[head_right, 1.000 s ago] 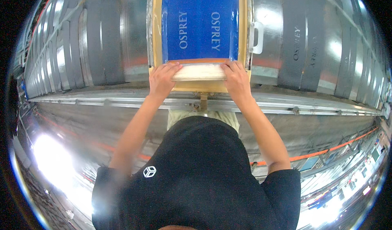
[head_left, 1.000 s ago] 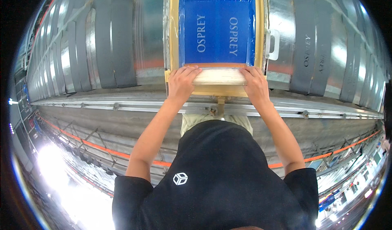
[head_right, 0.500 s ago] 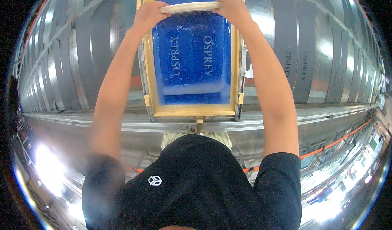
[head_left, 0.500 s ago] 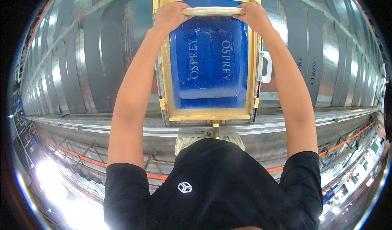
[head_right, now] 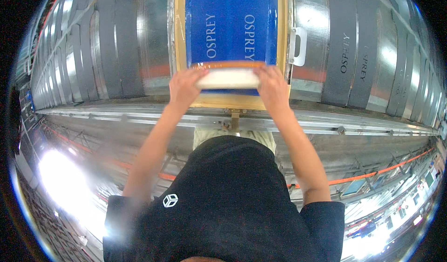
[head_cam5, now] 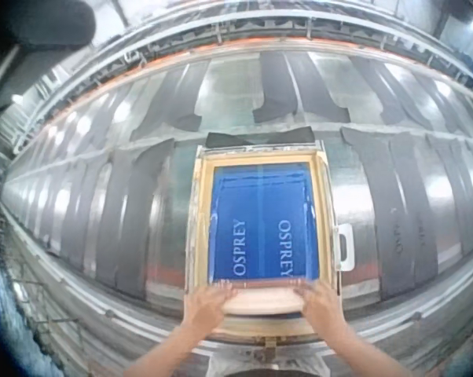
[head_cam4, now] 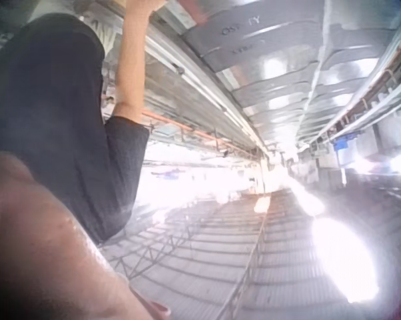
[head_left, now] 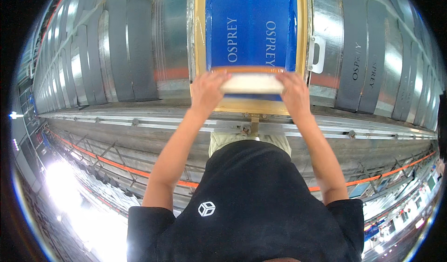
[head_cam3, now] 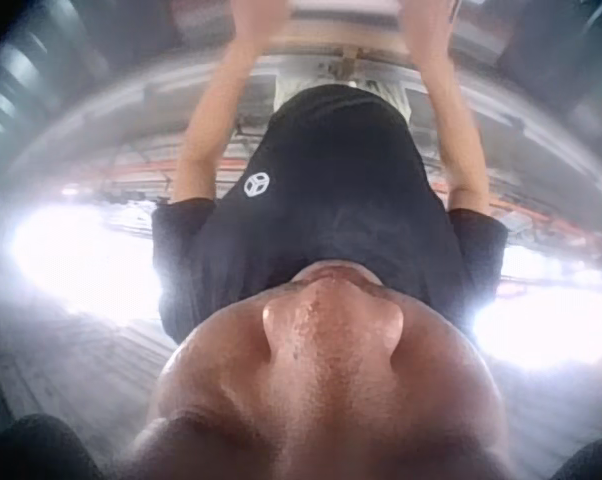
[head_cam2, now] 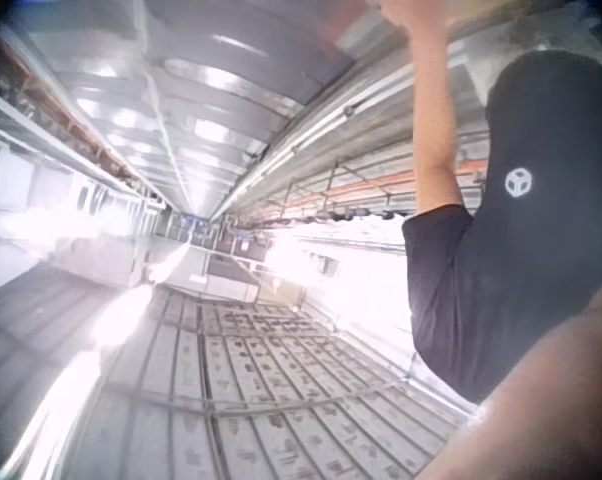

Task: The person performs screen printing on a blue Osprey-branded fabric panel. They repeatedly pull a squeegee across the screen to transfer ink, then lift and reposition the squeegee for the next stroke.

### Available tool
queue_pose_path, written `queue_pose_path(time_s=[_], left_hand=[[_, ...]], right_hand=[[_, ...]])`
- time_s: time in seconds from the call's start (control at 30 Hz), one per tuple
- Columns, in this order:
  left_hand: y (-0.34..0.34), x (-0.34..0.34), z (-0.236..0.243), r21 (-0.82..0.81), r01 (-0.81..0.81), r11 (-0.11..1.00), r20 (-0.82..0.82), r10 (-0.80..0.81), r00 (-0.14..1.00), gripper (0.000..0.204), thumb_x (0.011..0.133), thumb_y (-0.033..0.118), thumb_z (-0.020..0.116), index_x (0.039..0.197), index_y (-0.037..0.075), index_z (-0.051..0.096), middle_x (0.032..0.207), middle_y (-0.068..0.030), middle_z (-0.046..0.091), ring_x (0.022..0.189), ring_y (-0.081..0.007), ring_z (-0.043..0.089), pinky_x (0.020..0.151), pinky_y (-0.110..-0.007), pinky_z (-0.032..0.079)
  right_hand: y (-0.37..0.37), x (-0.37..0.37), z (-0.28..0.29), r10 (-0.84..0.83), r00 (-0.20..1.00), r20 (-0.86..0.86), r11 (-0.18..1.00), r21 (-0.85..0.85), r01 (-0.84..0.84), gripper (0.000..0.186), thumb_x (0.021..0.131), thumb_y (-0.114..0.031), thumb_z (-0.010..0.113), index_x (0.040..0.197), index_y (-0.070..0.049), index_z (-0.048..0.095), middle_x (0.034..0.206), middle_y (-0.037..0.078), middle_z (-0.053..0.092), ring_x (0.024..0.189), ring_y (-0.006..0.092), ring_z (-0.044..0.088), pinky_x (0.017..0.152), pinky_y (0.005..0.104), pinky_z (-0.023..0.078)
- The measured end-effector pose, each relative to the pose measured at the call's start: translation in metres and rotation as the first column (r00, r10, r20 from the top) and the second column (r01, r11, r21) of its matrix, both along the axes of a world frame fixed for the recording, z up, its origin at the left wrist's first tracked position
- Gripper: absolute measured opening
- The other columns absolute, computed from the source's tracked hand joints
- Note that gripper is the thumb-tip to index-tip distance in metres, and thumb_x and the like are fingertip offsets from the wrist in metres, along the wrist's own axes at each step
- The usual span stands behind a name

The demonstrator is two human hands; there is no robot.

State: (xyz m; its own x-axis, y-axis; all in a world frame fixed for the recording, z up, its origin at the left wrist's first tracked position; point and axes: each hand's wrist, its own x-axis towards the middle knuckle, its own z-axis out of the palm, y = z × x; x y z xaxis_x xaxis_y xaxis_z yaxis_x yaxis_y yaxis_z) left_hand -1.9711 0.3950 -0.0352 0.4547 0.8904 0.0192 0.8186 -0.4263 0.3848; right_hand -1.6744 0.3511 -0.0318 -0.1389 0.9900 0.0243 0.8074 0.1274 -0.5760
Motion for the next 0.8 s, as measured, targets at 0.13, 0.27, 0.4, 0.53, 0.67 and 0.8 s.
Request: queue_pose_path(time_s=[0.13,0.27,0.4,0.53,0.67,0.8], left_hand=[[-0.014,-0.002,0.011,-0.037,0.031,0.999,0.023,-0.03,0.999,0.045,0.073,-0.003,0.066,0.11,0.021,0.077,0.116,0.0018,0.074,0.102,-0.0196,0.069,0.085,-0.037,0.053],[0.055,0.014,0.014,0.015,0.012,1.0,0.037,-0.012,0.999,0.047,0.073,-0.003,0.065,0.111,0.022,0.076,0.117,0.0018,0.074,0.11,-0.0201,0.068,0.089,-0.037,0.053],[0.186,0.047,0.013,-0.006,-0.031,1.0,0.044,0.031,0.999,0.023,0.09,0.019,0.063,0.107,0.02,0.078,0.108,-0.0061,0.075,0.099,-0.0307,0.071,0.085,-0.042,0.056],[0.28,0.064,0.008,-0.07,-0.015,0.997,-0.079,0.009,0.997,0.025,0.088,0.034,0.07,0.111,0.025,0.077,0.105,-0.0067,0.075,0.1,-0.0319,0.07,0.086,-0.045,0.056],[0.305,0.065,-0.011,-0.058,-0.007,0.998,-0.126,0.0,0.992,0.028,0.085,0.035,0.074,0.111,0.025,0.077,0.103,-0.0074,0.076,0.098,-0.0315,0.071,0.085,-0.045,0.056],[0.304,0.072,-0.001,0.008,-0.002,1.0,-0.026,0.002,1.0,0.027,0.076,0.032,0.076,0.096,0.014,0.08,0.094,-0.015,0.075,0.092,-0.0345,0.072,0.083,-0.046,0.057]], right_hand=[[-0.018,-0.005,0.016,-0.029,0.999,-0.03,0.995,-0.097,0.026,0.045,0.069,0.006,0.07,0.112,-0.005,0.071,0.117,0.015,0.068,0.113,0.0334,0.061,0.099,0.0428,0.05],[0.051,0.008,0.015,-0.055,0.998,0.027,0.998,0.043,0.054,0.044,0.071,0.007,0.07,0.114,-0.007,0.072,0.116,0.015,0.068,0.114,0.0337,0.062,0.101,0.043,0.05],[0.187,0.044,-0.002,0.01,0.994,0.109,0.998,0.057,-0.016,0.035,0.079,-0.005,0.076,0.114,-0.006,0.073,0.115,0.015,0.069,0.113,0.0333,0.063,0.1,0.0416,0.05],[0.278,0.064,-0.007,-0.012,0.974,0.225,1.0,0.01,0.01,0.034,0.083,-0.028,0.078,0.11,-0.007,0.075,0.109,0.014,0.072,0.106,0.0323,0.067,0.094,0.0423,0.053],[0.298,0.071,-0.018,-0.04,0.985,0.166,0.999,-0.003,0.041,0.048,0.081,-0.039,0.082,0.11,-0.001,0.075,0.092,0.017,0.074,0.088,0.0362,0.07,0.086,0.0439,0.054],[0.291,0.074,-0.021,-0.116,0.982,0.148,0.986,-0.105,0.132,0.045,0.083,-0.04,0.081,0.111,-0.005,0.076,0.089,0.014,0.075,0.086,0.0334,0.072,0.083,0.0414,0.056]])
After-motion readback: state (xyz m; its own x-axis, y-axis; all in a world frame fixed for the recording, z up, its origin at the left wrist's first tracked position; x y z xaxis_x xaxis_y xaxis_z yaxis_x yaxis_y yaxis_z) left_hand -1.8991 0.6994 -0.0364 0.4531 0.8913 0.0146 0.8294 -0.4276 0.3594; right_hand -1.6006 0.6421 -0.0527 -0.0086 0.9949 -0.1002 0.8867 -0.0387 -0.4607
